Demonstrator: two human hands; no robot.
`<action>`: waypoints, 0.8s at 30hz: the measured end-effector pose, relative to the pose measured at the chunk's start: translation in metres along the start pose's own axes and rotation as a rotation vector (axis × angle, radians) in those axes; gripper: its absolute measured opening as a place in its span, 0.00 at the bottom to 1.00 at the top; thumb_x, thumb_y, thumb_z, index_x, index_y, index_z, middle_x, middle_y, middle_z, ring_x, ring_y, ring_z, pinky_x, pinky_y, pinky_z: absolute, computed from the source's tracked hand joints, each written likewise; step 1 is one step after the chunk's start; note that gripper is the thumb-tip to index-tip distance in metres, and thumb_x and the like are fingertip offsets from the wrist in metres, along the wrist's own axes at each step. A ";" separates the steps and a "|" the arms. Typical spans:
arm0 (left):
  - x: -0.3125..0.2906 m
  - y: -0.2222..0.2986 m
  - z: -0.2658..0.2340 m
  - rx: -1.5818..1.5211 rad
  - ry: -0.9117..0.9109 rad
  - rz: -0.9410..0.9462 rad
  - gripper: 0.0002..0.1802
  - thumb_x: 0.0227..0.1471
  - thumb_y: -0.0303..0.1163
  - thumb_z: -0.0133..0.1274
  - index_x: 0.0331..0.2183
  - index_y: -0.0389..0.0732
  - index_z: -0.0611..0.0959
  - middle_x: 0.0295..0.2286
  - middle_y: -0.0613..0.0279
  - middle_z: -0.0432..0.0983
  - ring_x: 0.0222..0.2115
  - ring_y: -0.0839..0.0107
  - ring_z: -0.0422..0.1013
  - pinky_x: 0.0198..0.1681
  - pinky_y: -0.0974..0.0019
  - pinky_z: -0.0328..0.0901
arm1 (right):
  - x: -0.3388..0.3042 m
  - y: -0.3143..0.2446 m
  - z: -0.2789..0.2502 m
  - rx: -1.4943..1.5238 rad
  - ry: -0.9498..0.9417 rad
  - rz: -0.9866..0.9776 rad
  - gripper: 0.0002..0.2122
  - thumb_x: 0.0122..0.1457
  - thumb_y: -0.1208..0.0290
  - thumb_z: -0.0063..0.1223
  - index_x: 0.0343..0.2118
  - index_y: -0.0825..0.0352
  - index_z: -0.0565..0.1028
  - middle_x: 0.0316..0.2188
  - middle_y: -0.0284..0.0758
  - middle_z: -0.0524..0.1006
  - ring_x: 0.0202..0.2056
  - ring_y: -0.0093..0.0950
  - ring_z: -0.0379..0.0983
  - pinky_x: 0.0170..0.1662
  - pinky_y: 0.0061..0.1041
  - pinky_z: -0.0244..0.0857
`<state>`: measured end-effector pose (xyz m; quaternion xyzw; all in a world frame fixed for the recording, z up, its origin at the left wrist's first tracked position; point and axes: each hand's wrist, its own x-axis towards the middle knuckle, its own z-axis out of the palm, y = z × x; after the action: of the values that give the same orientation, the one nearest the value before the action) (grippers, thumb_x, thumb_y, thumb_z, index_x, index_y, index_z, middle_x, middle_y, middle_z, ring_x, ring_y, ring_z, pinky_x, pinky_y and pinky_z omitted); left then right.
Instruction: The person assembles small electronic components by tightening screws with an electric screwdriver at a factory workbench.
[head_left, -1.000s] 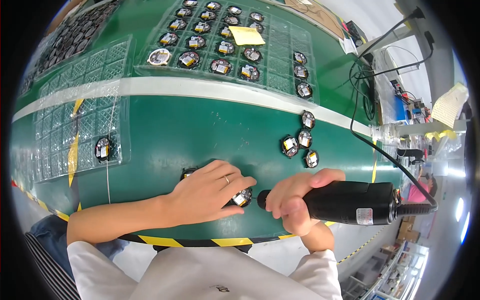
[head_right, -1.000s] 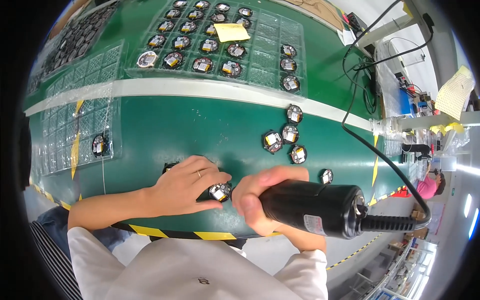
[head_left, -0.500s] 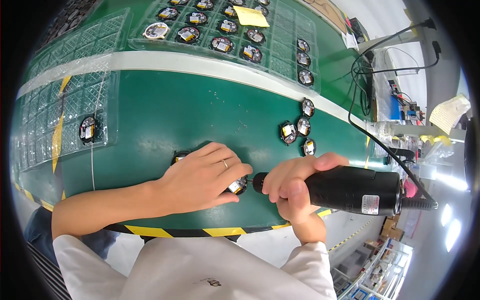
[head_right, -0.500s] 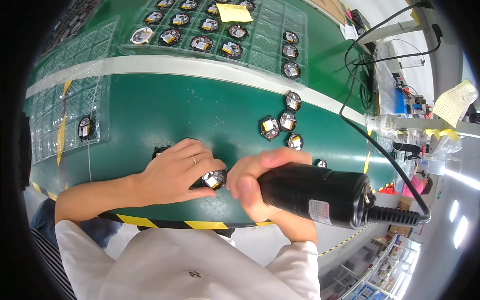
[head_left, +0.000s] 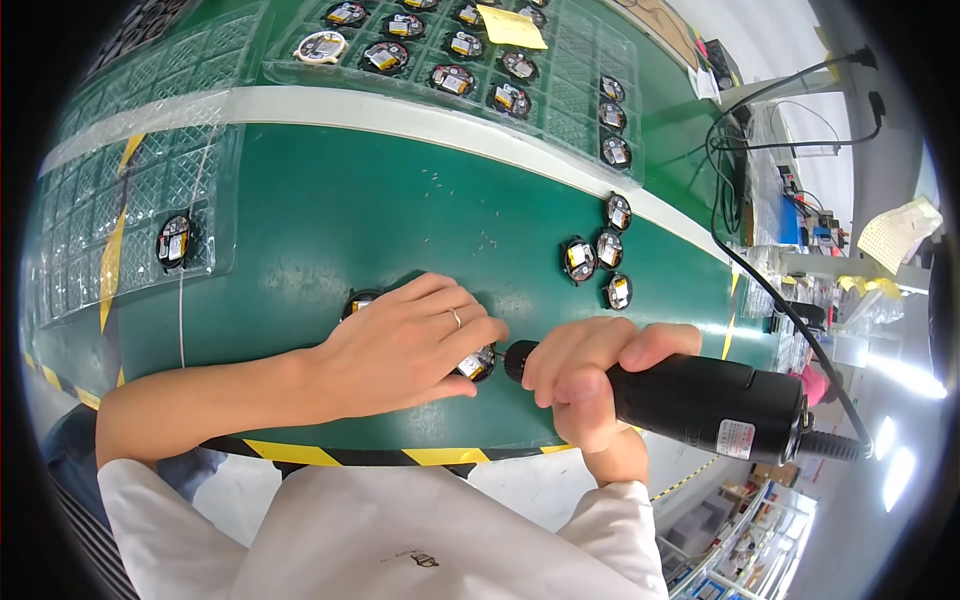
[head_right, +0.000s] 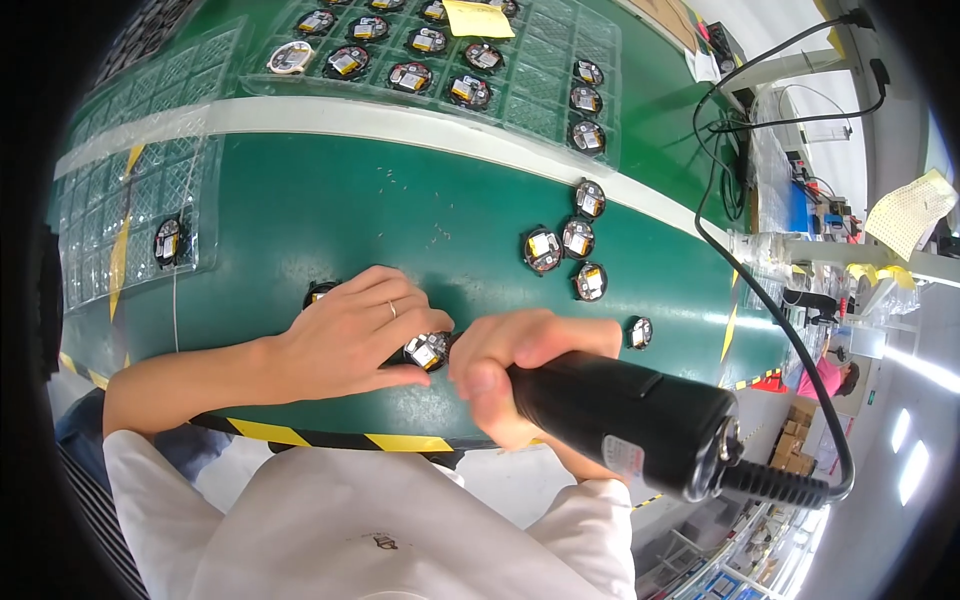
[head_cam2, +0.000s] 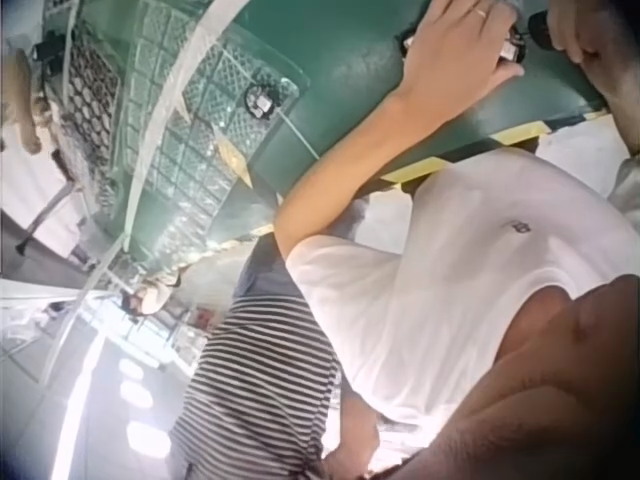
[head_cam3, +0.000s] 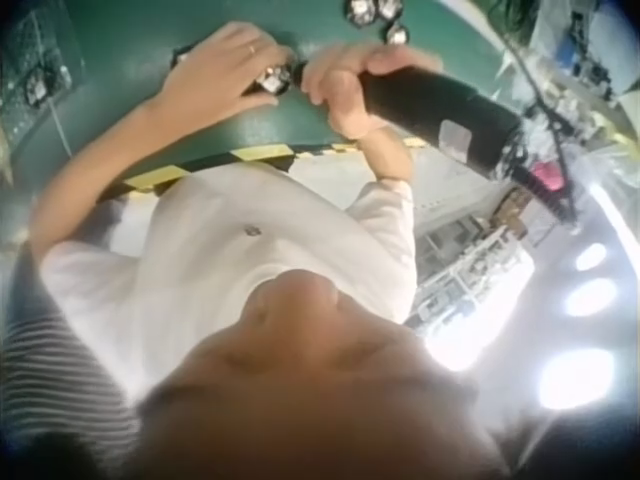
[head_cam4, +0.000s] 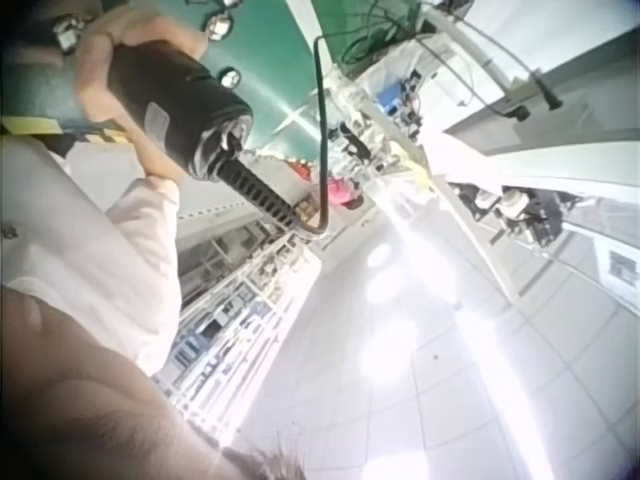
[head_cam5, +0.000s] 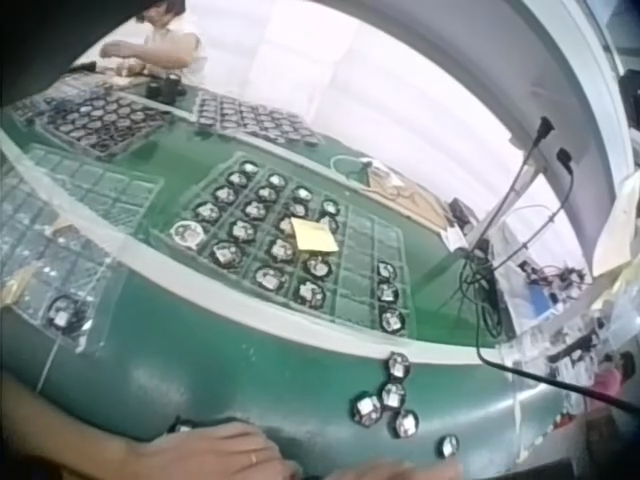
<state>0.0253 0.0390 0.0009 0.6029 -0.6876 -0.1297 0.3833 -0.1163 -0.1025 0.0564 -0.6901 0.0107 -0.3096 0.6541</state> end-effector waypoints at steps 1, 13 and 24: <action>0.000 0.000 0.000 0.001 -0.004 -0.002 0.30 0.42 0.43 0.67 0.45 0.40 0.78 0.37 0.59 0.74 0.42 0.57 0.70 0.51 0.57 0.65 | 0.001 -0.001 0.000 0.008 0.016 0.005 0.18 0.63 0.71 0.57 0.41 0.57 0.55 0.17 0.29 0.68 0.13 0.25 0.65 0.19 0.30 0.68; 0.000 -0.003 0.004 -0.039 0.049 0.022 0.20 0.43 0.41 0.67 0.38 0.43 0.82 0.40 0.63 0.75 0.47 0.60 0.70 0.53 0.57 0.65 | -0.004 -0.011 -0.002 0.247 0.106 0.018 0.19 0.62 0.77 0.53 0.50 0.59 0.55 0.20 0.32 0.70 0.17 0.28 0.69 0.23 0.34 0.71; 0.008 0.001 0.004 -0.038 0.281 -0.021 0.11 0.41 0.31 0.68 0.31 0.45 0.86 0.41 0.68 0.79 0.48 0.62 0.71 0.51 0.53 0.67 | -0.001 -0.010 -0.006 0.221 0.230 -0.077 0.23 0.63 0.75 0.51 0.57 0.60 0.53 0.20 0.31 0.68 0.15 0.28 0.68 0.21 0.32 0.71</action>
<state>0.0220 0.0304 0.0018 0.6149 -0.6181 -0.0611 0.4858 -0.1237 -0.1065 0.0648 -0.5740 0.0250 -0.4105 0.7081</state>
